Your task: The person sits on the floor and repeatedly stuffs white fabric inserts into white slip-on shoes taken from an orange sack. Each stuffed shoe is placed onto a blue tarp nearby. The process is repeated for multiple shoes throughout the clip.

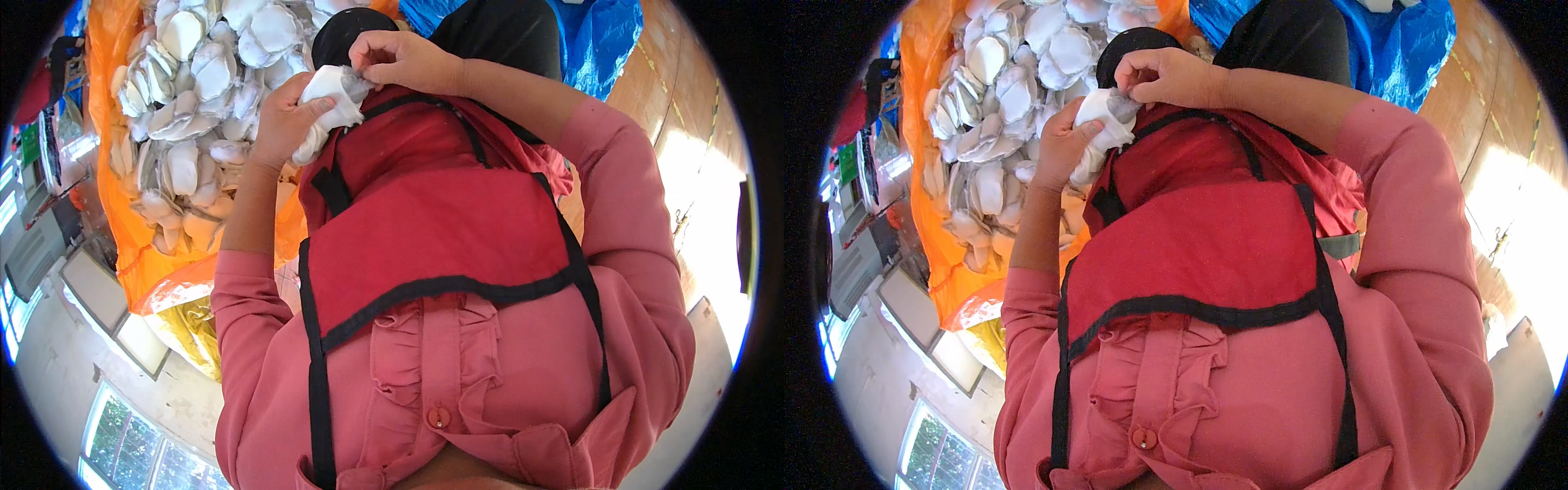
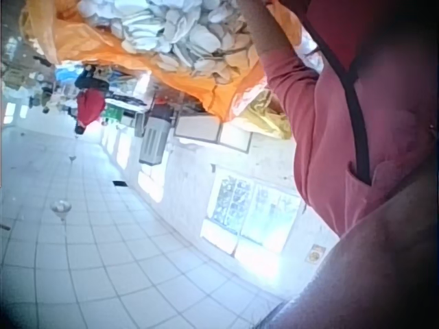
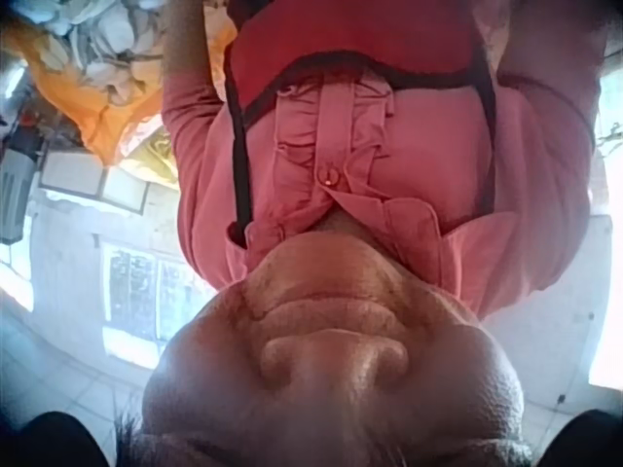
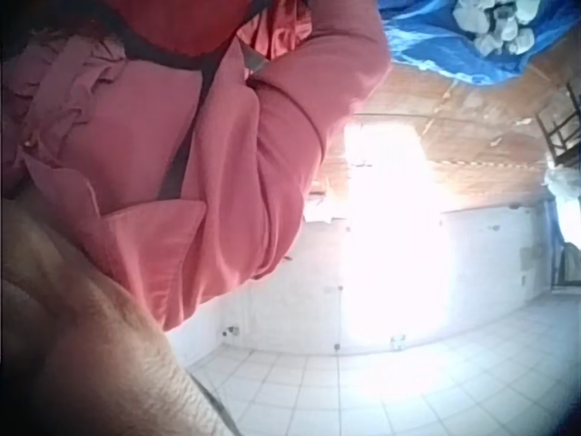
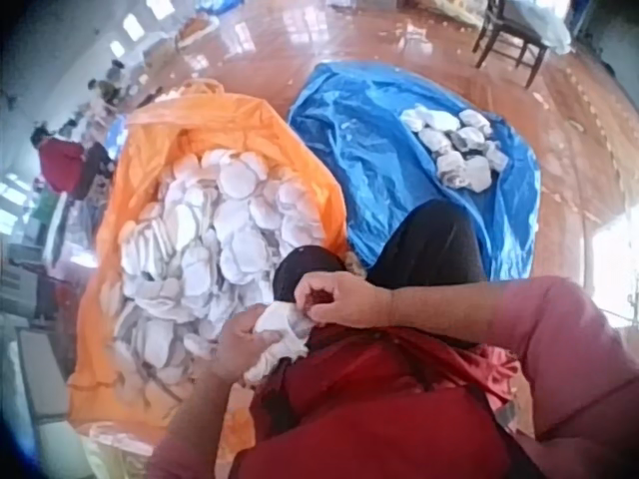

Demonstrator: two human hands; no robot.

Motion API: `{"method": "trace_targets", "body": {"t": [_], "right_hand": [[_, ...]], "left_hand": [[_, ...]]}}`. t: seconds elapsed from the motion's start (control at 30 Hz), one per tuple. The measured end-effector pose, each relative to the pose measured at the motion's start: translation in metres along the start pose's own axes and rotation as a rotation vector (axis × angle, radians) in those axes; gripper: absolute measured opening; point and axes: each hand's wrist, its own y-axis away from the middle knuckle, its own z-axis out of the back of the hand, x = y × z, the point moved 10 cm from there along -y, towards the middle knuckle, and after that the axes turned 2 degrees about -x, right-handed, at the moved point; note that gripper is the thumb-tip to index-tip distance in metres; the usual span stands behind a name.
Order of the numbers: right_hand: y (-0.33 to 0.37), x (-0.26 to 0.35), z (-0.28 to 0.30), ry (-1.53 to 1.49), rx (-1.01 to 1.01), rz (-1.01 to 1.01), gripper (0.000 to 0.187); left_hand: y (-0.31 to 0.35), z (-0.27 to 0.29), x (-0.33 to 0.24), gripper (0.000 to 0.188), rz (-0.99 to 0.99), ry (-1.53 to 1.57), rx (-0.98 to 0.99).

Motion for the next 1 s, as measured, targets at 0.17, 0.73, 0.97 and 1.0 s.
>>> {"method": "trace_targets", "body": {"t": [0.17,0.73,0.97,1.0], "right_hand": [[0.02,0.038,0.0,0.325,-0.056,0.285,0.02],[0.025,0.036,-0.016,0.621,-0.259,0.169,0.039],[0.008,0.035,-0.019,0.631,-0.329,0.103,0.038],[0.007,0.033,-0.02,0.607,-0.35,0.1,0.037]], "left_hand": [[-0.001,0.003,0.004,0.029,0.096,-0.003,-0.006],[-0.008,0.002,0.018,0.043,0.171,0.071,0.015],[-0.007,0.003,0.03,0.046,0.265,0.192,-0.063],[-0.007,0.004,0.031,0.046,0.269,0.179,-0.078]]}}
